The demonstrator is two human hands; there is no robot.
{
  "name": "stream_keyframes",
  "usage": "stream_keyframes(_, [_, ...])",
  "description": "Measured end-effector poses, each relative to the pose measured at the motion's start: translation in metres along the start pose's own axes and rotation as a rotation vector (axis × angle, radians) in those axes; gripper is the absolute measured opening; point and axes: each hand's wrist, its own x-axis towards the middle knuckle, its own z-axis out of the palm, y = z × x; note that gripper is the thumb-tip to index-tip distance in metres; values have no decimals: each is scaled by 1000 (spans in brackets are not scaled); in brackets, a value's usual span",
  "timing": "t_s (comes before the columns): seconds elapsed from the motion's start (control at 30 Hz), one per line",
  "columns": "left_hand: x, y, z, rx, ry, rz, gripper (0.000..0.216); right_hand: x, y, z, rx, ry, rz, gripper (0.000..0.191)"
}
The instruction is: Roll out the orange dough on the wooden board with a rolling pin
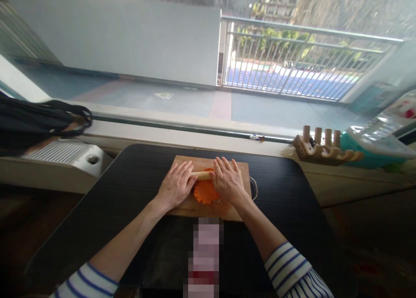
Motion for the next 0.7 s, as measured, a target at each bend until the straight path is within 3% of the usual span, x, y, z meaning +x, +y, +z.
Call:
stream_keyframes(0.23, [-16,9,-4,5,50,15,52,-17,-2,0,30,26,-10,46])
stream_keyframes(0.7, [-58,33,-16,49,32,28,67,-66,-13,-8,50,30,-75,51])
